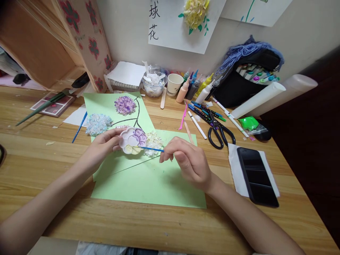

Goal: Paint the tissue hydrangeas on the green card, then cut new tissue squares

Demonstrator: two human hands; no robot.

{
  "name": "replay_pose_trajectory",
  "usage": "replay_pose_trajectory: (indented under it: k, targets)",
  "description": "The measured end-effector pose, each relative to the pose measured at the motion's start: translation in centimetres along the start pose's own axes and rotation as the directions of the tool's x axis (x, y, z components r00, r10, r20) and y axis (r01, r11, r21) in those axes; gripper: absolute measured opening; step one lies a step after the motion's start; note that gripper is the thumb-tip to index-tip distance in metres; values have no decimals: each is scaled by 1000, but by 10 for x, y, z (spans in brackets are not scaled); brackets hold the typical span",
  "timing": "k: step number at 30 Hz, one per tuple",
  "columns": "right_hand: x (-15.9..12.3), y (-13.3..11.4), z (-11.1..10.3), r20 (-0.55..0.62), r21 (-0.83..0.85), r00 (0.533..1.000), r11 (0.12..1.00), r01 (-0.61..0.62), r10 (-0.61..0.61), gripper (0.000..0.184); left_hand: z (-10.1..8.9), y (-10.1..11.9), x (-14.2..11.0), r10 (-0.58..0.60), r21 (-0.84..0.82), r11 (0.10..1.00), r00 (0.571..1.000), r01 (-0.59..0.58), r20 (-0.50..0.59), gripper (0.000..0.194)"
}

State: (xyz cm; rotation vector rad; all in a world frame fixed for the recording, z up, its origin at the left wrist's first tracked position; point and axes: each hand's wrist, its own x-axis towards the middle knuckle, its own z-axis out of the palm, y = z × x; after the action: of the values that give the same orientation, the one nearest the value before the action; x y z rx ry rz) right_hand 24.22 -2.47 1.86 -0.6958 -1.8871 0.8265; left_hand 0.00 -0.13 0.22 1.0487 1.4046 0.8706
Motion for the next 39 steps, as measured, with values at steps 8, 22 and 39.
replay_pose_trajectory:
  k: [8, 22, 39]
  targets:
    - [-1, 1, -1, -20, 27, 1000, 999, -19, 19, 36, 0, 0, 0, 6, 1, 1000, 1000, -6, 3, 44]
    - [3, 1, -10, -395, -113, 911, 991, 76, -115, 40, -1, 0, 1, -1, -40, 999, 1000, 1, -7, 43]
    - [1, 7, -9, -266, -147, 953, 983, 109, -145, 42, -1, 0, 1, -3, -42, 999, 1000, 3, -4, 43]
